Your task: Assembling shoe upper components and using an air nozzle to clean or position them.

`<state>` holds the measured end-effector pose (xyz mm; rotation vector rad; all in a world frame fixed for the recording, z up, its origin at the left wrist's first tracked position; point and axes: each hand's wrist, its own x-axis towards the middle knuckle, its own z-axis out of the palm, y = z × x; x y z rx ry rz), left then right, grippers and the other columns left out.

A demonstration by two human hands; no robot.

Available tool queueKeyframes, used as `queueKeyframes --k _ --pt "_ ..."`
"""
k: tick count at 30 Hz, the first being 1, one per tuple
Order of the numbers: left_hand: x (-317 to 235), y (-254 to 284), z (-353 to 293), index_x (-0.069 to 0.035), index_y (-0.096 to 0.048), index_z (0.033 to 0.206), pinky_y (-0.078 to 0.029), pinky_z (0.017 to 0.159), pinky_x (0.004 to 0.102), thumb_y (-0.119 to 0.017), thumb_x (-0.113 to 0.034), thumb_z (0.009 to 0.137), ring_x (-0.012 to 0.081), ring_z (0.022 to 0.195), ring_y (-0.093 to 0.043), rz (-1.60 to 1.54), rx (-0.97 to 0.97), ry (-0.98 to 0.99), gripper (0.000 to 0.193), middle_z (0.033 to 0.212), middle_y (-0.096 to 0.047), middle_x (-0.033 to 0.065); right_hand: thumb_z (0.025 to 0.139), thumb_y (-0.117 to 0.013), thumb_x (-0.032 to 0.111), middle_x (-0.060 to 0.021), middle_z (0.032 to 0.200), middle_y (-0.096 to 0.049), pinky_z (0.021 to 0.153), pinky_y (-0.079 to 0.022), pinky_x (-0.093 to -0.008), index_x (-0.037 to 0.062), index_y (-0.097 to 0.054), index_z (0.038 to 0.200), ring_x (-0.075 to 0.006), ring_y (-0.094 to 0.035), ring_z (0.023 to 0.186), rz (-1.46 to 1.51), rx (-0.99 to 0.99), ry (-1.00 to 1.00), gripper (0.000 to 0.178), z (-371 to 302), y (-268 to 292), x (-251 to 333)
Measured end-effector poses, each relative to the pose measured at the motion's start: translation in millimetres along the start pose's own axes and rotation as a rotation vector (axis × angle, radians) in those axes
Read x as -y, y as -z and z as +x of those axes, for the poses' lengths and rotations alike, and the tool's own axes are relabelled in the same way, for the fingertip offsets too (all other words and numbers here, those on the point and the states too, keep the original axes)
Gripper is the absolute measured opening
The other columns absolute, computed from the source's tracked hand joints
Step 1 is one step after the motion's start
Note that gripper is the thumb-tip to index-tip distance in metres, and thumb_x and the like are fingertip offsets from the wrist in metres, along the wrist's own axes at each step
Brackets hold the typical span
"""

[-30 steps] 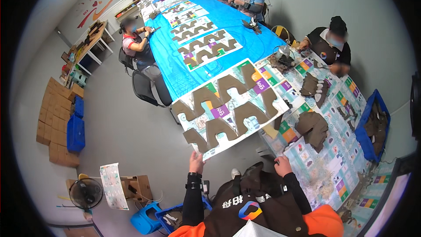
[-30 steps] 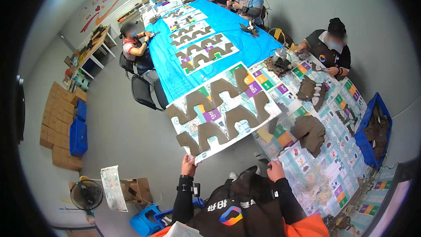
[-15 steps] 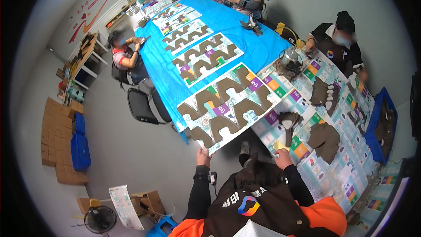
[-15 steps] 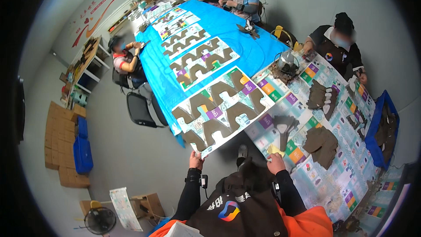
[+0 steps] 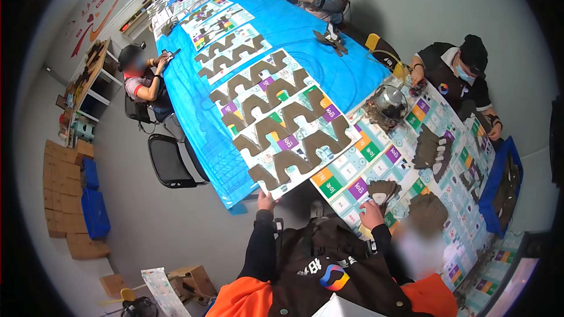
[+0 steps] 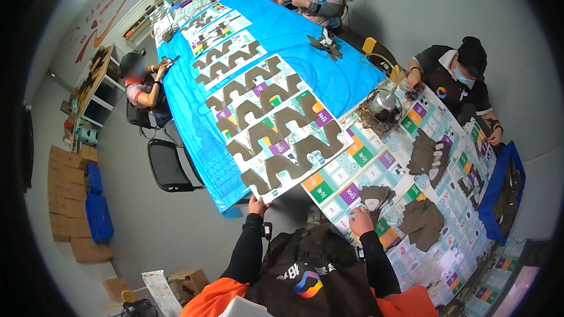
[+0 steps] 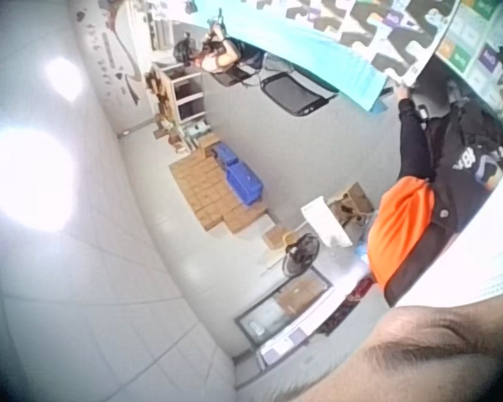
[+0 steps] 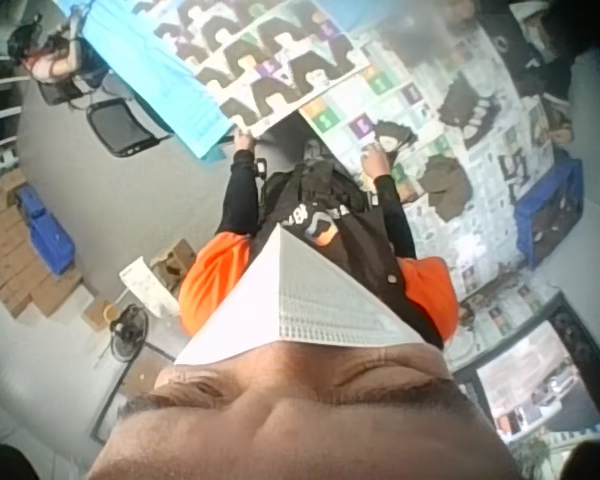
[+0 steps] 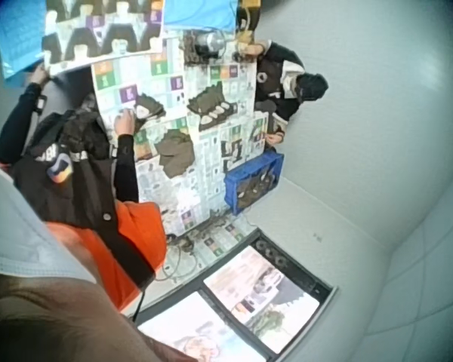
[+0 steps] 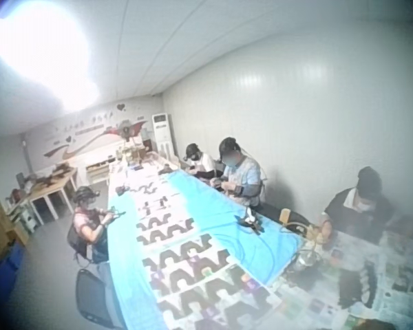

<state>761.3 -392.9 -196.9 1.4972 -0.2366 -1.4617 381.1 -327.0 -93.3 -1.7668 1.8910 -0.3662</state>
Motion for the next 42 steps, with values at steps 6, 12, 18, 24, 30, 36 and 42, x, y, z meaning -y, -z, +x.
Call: queueKeyframes --k 6,12,18,24,30,36,42 --pt "27 102 17 -0.002 -0.051 0.089 -0.048 0.053 0.0324 -0.052 -0.02 0.076 0.0194 0.062 -0.06 0.334 0.068 0.398 0.023 0.079 -0.06 0.0143 0.064 -0.054 0.008 -0.0163 0.085 -0.053 0.075 -0.041 -0.0398 0.006 -0.057 0.079 -0.0327 -0.05 0.085 0.036 0.137 0.118 0.015 20 -35 48" --pt "17 149 -73 -0.004 -0.052 0.099 -0.046 0.05 0.0275 -0.051 -0.025 0.082 0.0175 0.064 -0.061 0.771 0.188 0.266 0.027 0.077 -0.063 0.0091 0.066 -0.053 0.012 -0.014 0.077 -0.057 0.069 -0.044 -0.0389 0.0047 -0.057 0.074 -0.03 -0.055 0.078 0.036 0.387 0.199 0.012 38 -79 100" --pt "61 285 -143 -0.002 -0.05 0.095 -0.048 0.05 0.0312 -0.049 -0.016 0.083 0.0226 0.065 -0.061 0.475 -0.107 0.397 0.019 0.078 -0.063 0.013 0.069 -0.049 0.014 -0.0145 0.084 -0.058 0.074 -0.043 -0.0386 0.0064 -0.058 0.079 -0.0296 -0.055 0.085 -0.098 0.555 0.389 0.015 39 -131 191" --pt "120 409 -232 0.001 -0.048 0.095 -0.049 0.054 0.0373 -0.045 -0.01 0.083 0.0278 0.064 -0.06 0.07 -0.293 0.45 0.016 0.08 -0.061 0.0177 0.068 -0.051 0.02 -0.015 0.077 -0.061 0.069 -0.046 -0.0386 0.0067 -0.06 0.077 -0.0312 -0.058 0.076 -0.245 0.682 0.434 0.018 -4 -193 250" --pt "139 507 -288 0.0 -0.054 0.091 -0.049 0.056 0.0365 -0.045 -0.014 0.082 0.0246 0.069 -0.06 0.504 -0.187 0.481 0.019 0.085 -0.06 0.0152 0.067 -0.048 0.022 -0.0163 0.074 -0.061 0.062 -0.047 -0.0363 0.0028 -0.064 0.075 -0.0261 -0.061 0.07 -0.728 1.058 0.47 0.026 -17 -234 266" --pt "161 588 -258 0.002 -0.048 0.096 -0.049 0.047 0.0298 -0.041 -0.012 0.084 0.025 0.063 -0.06 -0.2 -0.474 0.609 0.019 0.08 -0.06 0.0161 0.073 -0.05 0.02 -0.0085 0.068 -0.061 0.05 -0.046 -0.029 0.0046 -0.061 0.074 -0.0142 -0.059 0.059 -0.326 1.181 0.129 0.019 8 -331 362" --pt "-27 591 -215 0.0 -0.049 0.095 -0.048 0.045 0.0267 -0.047 -0.012 0.084 0.0193 0.062 -0.061 -0.062 -0.521 0.405 0.017 0.081 -0.061 0.0114 0.078 -0.052 0.019 -0.0054 0.067 -0.059 0.052 -0.047 -0.0273 0.0047 -0.056 0.082 -0.0138 -0.058 0.059 0.209 1.312 0.042 0.015 40 -411 520"
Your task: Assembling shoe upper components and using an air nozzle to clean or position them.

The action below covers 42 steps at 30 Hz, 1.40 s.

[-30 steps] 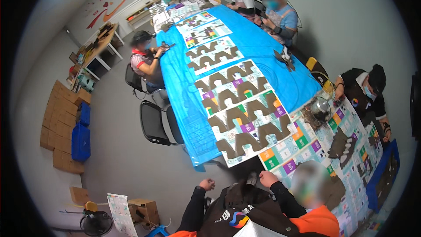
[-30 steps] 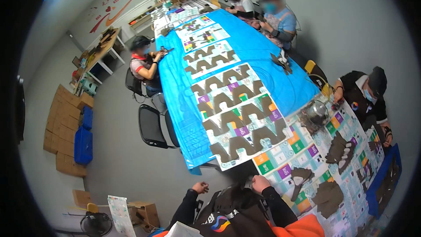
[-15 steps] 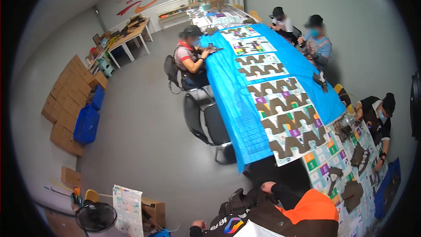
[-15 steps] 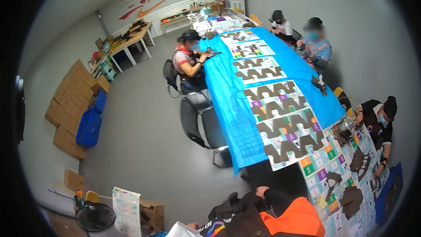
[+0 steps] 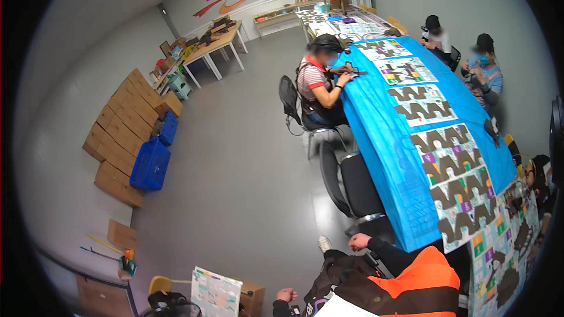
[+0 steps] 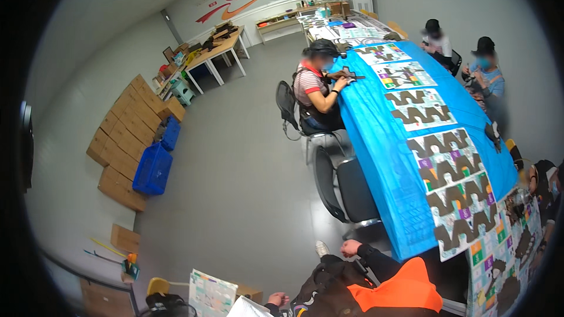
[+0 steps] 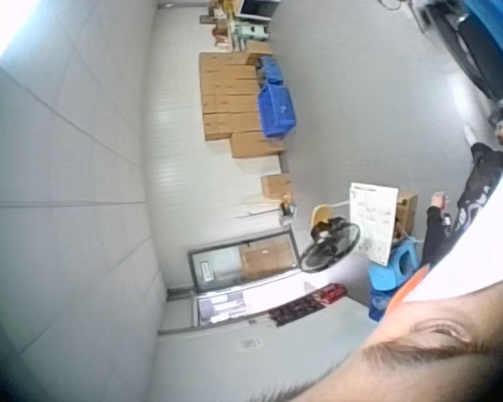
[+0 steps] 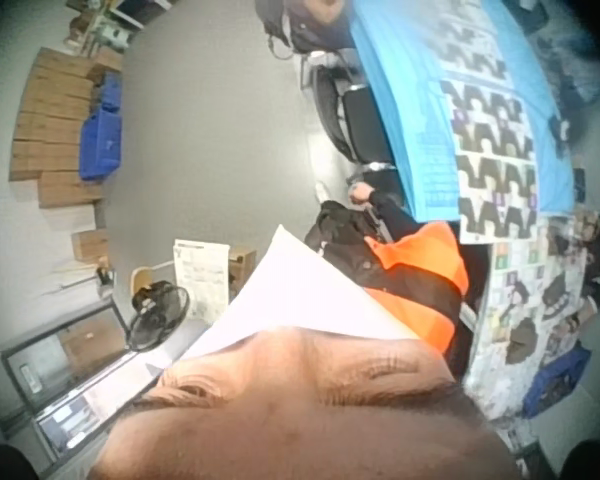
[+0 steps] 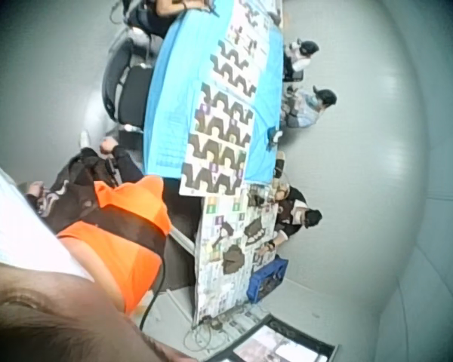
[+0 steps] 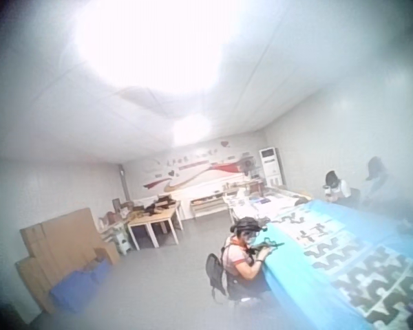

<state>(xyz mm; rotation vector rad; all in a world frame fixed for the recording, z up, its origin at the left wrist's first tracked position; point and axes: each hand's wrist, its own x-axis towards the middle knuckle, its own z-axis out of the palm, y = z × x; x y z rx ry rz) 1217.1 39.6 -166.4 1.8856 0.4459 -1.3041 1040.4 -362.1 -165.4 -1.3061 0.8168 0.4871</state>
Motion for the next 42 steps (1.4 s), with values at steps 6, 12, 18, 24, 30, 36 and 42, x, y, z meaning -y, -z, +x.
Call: queueKeyframes --k 6,12,18,24,30,36,42 --pt "-92 59 54 -0.002 -0.053 0.093 -0.048 0.049 0.0302 -0.048 -0.015 0.083 0.0205 0.062 -0.06 0.049 0.019 -0.066 0.017 0.08 -0.061 0.0117 0.08 -0.053 0.023 -0.007 0.072 -0.061 0.057 -0.048 -0.0272 0.002 -0.056 0.081 -0.0145 -0.059 0.064 -0.021 0.033 0.201 0.021 91 1 185" --pt "-124 114 151 -0.005 -0.057 0.092 -0.047 0.055 0.0377 -0.049 -0.023 0.081 0.023 0.067 -0.058 -0.146 0.129 -0.094 0.023 0.079 -0.061 0.011 0.08 -0.052 0.021 -0.0082 0.075 -0.062 0.059 -0.049 -0.0283 0.0022 -0.056 0.086 -0.0164 -0.06 0.068 -0.108 0.066 0.218 0.02 156 2 311" --pt "-254 189 216 -0.004 -0.055 0.093 -0.047 0.052 0.0348 -0.047 -0.02 0.082 0.0219 0.066 -0.059 -0.082 0.111 -0.079 0.021 0.08 -0.061 0.0113 0.075 -0.051 0.023 -0.0103 0.073 -0.063 0.06 -0.049 -0.0302 0.0019 -0.06 0.081 -0.0181 -0.061 0.067 -0.405 -0.1 0.087 0.023 238 30 348" --pt "-419 263 277 -0.004 -0.053 0.095 -0.047 0.049 0.0319 -0.045 -0.016 0.083 0.0208 0.064 -0.06 0.006 0.092 -0.093 0.019 0.081 -0.061 0.0115 0.066 -0.048 0.021 -0.0197 0.091 -0.059 0.077 -0.044 -0.0372 0.0023 -0.063 0.086 -0.0302 -0.057 0.087 -0.795 -0.326 -0.203 0.031 279 52 336" --pt "-532 322 351 -0.004 -0.051 0.096 -0.047 0.046 0.029 -0.043 -0.013 0.084 0.0197 0.063 -0.061 0.126 0.059 -0.068 0.017 0.082 -0.061 0.0118 0.065 -0.054 0.021 -0.0123 0.081 -0.063 0.07 -0.046 -0.0369 0.0073 -0.064 0.087 -0.0307 -0.059 0.078 -0.707 -0.267 -0.254 0.027 323 65 384" --pt "-656 322 423 -0.005 -0.051 0.098 -0.047 0.044 0.0271 -0.041 -0.012 0.085 0.0204 0.062 -0.061 0.181 -0.006 -0.113 0.018 0.082 -0.061 0.0122 0.078 -0.05 0.015 -0.0119 0.069 -0.062 0.056 -0.05 -0.0298 -0.0028 -0.06 0.071 -0.0174 -0.061 0.057 -0.034 -0.36 -0.212 0.021 401 98 475" --pt "-739 301 489 -0.004 -0.054 0.088 -0.048 0.045 0.0336 -0.044 -0.016 0.083 0.0286 0.064 -0.06 0.122 0.197 0.14 0.017 0.078 -0.06 0.0151 0.078 -0.048 0.018 -0.009 0.069 -0.063 0.054 -0.05 -0.0295 -0.0015 -0.061 0.07 -0.0165 -0.062 0.057 -0.113 -0.365 -0.071 0.025 503 164 569"
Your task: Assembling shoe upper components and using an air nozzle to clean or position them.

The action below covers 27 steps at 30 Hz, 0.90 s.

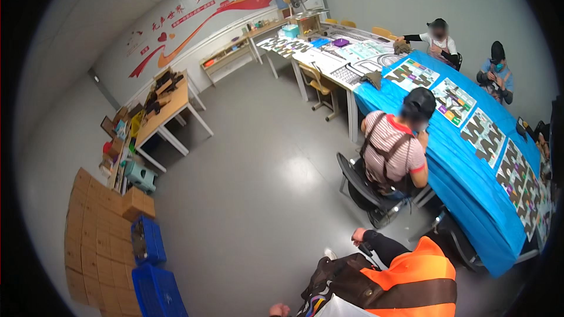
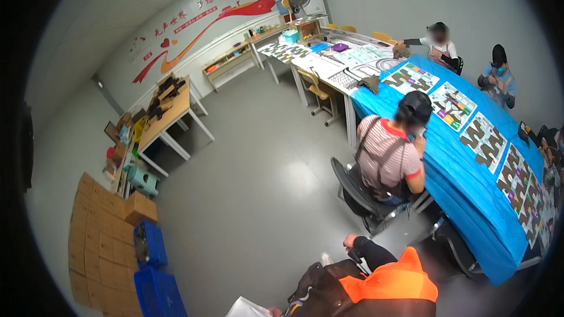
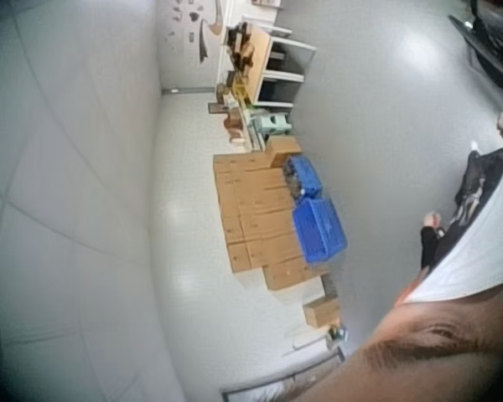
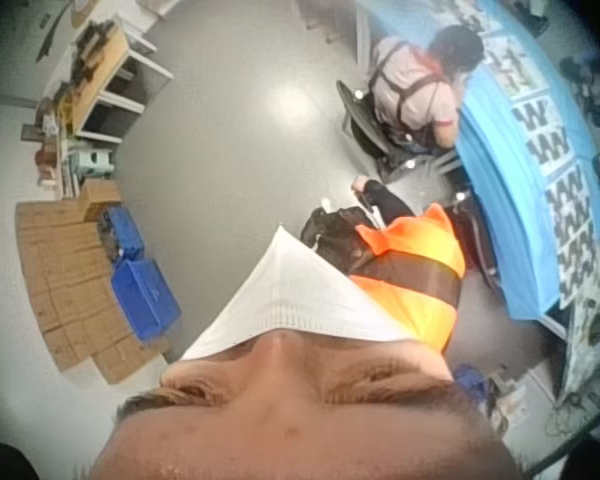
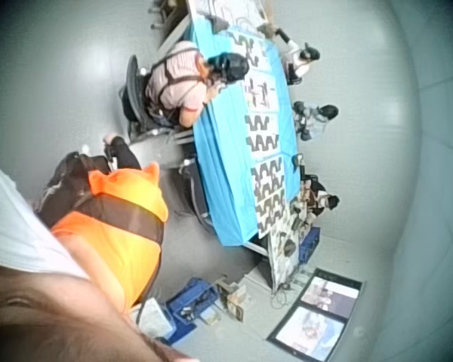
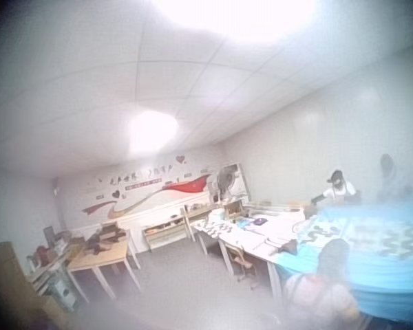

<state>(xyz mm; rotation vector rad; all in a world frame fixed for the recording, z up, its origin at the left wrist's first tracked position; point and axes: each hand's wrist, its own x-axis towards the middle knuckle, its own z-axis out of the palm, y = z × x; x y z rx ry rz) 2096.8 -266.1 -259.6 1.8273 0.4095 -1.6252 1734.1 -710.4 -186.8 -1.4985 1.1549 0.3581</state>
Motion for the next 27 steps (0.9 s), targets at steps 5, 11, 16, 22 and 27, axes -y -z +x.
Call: queueKeyframes --k 5,11,16,22,27 --pt "-83 -36 -57 -0.005 -0.054 0.099 -0.048 0.059 0.0308 -0.044 -0.025 0.085 0.0188 0.068 -0.057 0.225 -0.181 0.044 0.026 0.077 -0.06 0.008 0.076 -0.048 0.017 -0.0095 0.07 -0.063 0.055 -0.05 -0.0297 0.0006 -0.061 0.073 -0.0168 -0.061 0.06 -0.502 0.063 0.28 0.021 92 45 76" --pt "-203 -41 8 -0.004 -0.053 0.096 -0.047 0.056 0.0318 -0.045 -0.021 0.084 0.0206 0.067 -0.057 0.233 -0.093 -0.061 0.022 0.075 -0.059 0.0094 0.077 -0.049 0.021 -0.0078 0.071 -0.062 0.055 -0.049 -0.0282 0.0018 -0.056 0.086 -0.0151 -0.06 0.062 0.244 -0.059 0.112 0.022 124 103 196" --pt "-316 -49 72 -0.004 -0.052 0.094 -0.047 0.054 0.0326 -0.046 -0.017 0.082 0.022 0.065 -0.057 0.293 0.001 -0.107 0.019 0.074 -0.058 0.0105 0.077 -0.049 0.022 -0.0071 0.071 -0.061 0.054 -0.049 -0.0282 0.0021 -0.056 0.087 -0.0147 -0.06 0.062 0.358 -0.088 0.083 0.023 171 141 226" --pt "-523 -61 126 -0.003 -0.051 0.091 -0.047 0.052 0.0336 -0.047 -0.013 0.081 0.0238 0.064 -0.057 0.368 0.127 -0.168 0.015 0.072 -0.057 0.0119 0.078 -0.049 0.018 -0.0092 0.073 -0.061 0.052 -0.05 -0.0303 0.0017 -0.055 0.085 -0.0182 -0.061 0.067 0.019 -0.134 0.241 0.019 279 200 179" --pt "-683 -95 175 -0.002 -0.05 0.089 -0.047 0.05 0.0344 -0.048 -0.01 0.08 0.0253 0.062 -0.058 0.38 0.207 -0.207 0.012 0.07 -0.057 0.013 0.08 -0.047 0.017 -0.0109 0.076 -0.061 0.05 -0.05 -0.0309 -0.0002 -0.054 0.083 -0.0192 -0.062 0.067 0.564 -0.429 0.05 0.019 278 267 219"
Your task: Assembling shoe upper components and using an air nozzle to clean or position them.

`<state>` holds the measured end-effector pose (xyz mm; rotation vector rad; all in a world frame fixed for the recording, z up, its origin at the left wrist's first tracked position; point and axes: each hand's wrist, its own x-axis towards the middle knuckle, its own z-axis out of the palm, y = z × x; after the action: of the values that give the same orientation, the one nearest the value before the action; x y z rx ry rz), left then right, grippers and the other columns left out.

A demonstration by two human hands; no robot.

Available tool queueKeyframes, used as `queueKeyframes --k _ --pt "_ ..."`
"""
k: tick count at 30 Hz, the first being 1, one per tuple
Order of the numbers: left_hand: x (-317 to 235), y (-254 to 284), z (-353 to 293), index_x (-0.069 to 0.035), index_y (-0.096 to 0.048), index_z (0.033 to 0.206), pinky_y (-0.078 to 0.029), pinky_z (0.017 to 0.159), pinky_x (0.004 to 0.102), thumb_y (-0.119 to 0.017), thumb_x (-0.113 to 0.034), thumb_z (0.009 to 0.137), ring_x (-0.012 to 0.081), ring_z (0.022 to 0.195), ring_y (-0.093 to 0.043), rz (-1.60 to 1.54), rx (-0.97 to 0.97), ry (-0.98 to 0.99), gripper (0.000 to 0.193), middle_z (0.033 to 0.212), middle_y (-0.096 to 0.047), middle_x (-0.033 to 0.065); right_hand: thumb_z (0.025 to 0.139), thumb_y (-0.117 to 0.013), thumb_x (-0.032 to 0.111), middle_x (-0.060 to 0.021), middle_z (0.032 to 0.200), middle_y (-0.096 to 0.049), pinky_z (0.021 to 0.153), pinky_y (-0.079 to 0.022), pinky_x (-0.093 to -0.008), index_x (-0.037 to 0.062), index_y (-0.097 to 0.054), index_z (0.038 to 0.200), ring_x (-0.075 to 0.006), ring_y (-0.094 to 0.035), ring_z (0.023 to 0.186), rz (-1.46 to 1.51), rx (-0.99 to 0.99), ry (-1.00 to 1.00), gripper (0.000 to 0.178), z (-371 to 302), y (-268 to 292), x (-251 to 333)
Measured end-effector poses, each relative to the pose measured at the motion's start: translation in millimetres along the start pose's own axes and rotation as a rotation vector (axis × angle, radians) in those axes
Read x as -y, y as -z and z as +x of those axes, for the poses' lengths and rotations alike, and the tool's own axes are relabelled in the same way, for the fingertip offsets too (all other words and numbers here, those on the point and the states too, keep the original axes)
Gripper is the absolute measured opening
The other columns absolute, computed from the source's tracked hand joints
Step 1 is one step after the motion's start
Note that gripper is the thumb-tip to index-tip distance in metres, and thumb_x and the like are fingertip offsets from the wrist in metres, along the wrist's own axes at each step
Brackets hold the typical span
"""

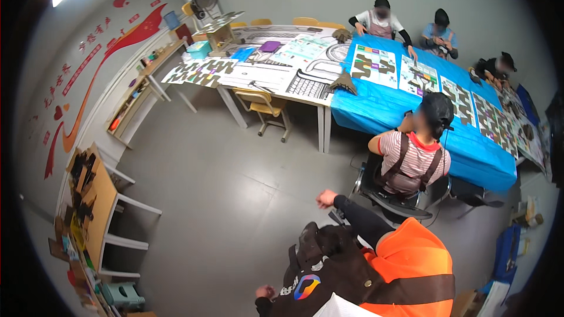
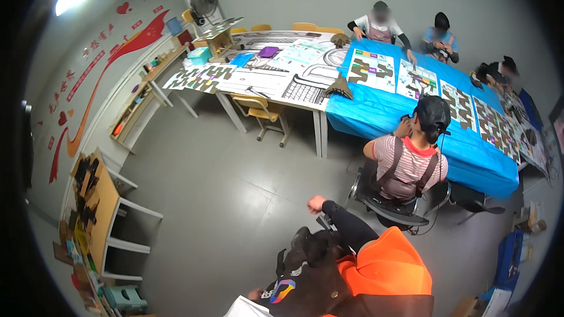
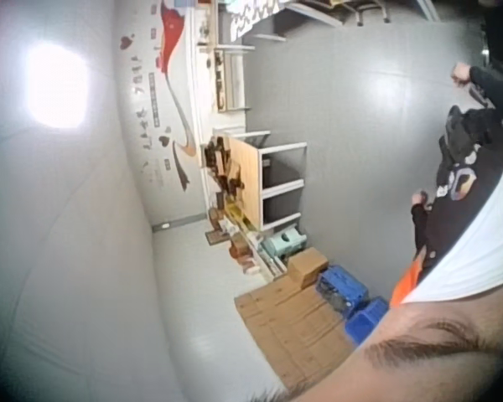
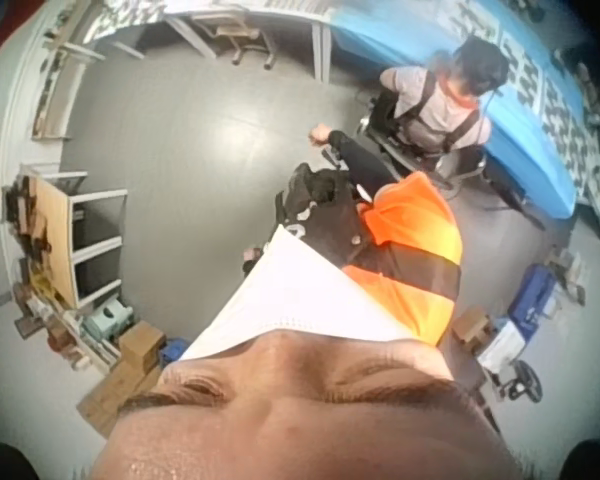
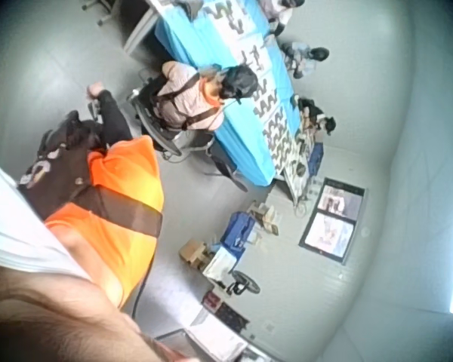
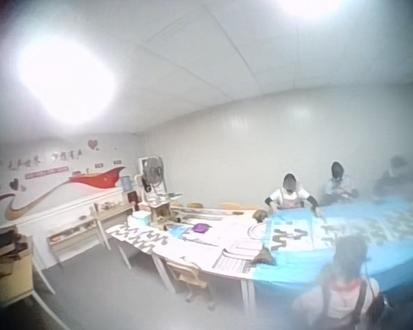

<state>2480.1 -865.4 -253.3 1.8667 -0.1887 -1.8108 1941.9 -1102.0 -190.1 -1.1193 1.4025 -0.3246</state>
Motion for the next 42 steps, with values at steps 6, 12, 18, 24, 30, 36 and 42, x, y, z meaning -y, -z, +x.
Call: queueKeyframes --k 6,12,18,24,30,36,42 --pt "-149 -38 32 -0.002 -0.047 0.089 -0.047 0.049 0.035 -0.047 -0.003 0.079 0.0265 0.06 -0.056 0.167 -0.06 -0.092 0.01 0.07 -0.055 0.015 0.08 -0.047 0.016 -0.0134 0.09 -0.058 0.069 -0.048 -0.0364 0.0003 -0.053 0.093 -0.0263 -0.057 0.082 0.874 -0.294 -0.069 0.021 36 59 89" --pt "-168 -49 74 -0.001 -0.046 0.078 -0.046 0.048 0.037 -0.045 -0.004 0.079 0.0281 0.058 -0.054 0.316 -0.002 -0.4 0.003 0.066 -0.053 0.0144 0.075 -0.054 0.012 -0.0103 0.083 -0.057 0.066 -0.048 -0.0325 0.0037 -0.05 0.094 -0.021 -0.058 0.077 1.204 -0.35 0.042 0.021 140 162 133" --pt "-147 -74 113 -0.006 -0.055 0.085 -0.048 0.054 0.0385 -0.05 -0.016 0.078 0.0262 0.062 -0.058 1.613 0.042 -0.669 0.013 0.069 -0.059 0.0157 0.077 -0.05 0.015 -0.0078 0.075 -0.056 0.061 -0.047 -0.0308 0.0047 -0.052 0.082 -0.0184 -0.055 0.07 1.3 -0.681 0.153 0.012 274 318 180" --pt "-254 -172 141 -0.006 -0.055 0.088 -0.048 0.055 0.0365 -0.049 -0.018 0.08 0.0243 0.063 -0.058 1.422 0.092 -0.462 0.016 0.071 -0.059 0.014 0.067 -0.06 0.01 -0.0068 0.071 -0.055 0.058 -0.046 -0.0336 0.006 -0.055 0.073 -0.0208 -0.055 0.065 0.387 -1.066 0.147 0.008 384 467 152" --pt "-307 -219 127 -0.006 -0.054 0.092 -0.048 0.056 0.0346 -0.047 -0.021 0.082 0.0223 0.064 -0.058 1.156 0.017 -0.247 0.02 0.073 -0.06 0.0123 0.058 -0.068 0.013 -0.0097 0.082 -0.06 0.066 -0.046 -0.0344 0.0089 -0.058 0.085 -0.0284 -0.058 0.078 0.429 -1.016 -0.232 0.029 455 519 189" --pt "-331 -272 130 -0.006 -0.054 0.095 -0.048 0.057 0.0326 -0.046 -0.023 0.083 0.0203 0.066 -0.057 0.929 0.119 -0.059 0.023 0.075 -0.06 0.0106 0.067 -0.06 0.017 -0.0075 0.088 -0.06 0.069 -0.045 -0.0367 0.0098 -0.057 0.091 -0.0262 -0.057 0.082 0.264 -1.024 -0.298 0.025 476 574 109" --pt "-324 -229 104 -0.006 -0.054 0.098 -0.048 0.059 0.0307 -0.044 -0.026 0.085 0.0183 0.067 -0.057 0.656 0.014 0.126 0.026 0.077 -0.061 0.0089 0.076 -0.054 0.016 -0.0112 0.076 -0.056 0.053 -0.047 -0.0297 0.0039 -0.055 0.094 -0.0194 -0.057 0.063 1.669 -0.731 -0.044 0.022 482 537 199"
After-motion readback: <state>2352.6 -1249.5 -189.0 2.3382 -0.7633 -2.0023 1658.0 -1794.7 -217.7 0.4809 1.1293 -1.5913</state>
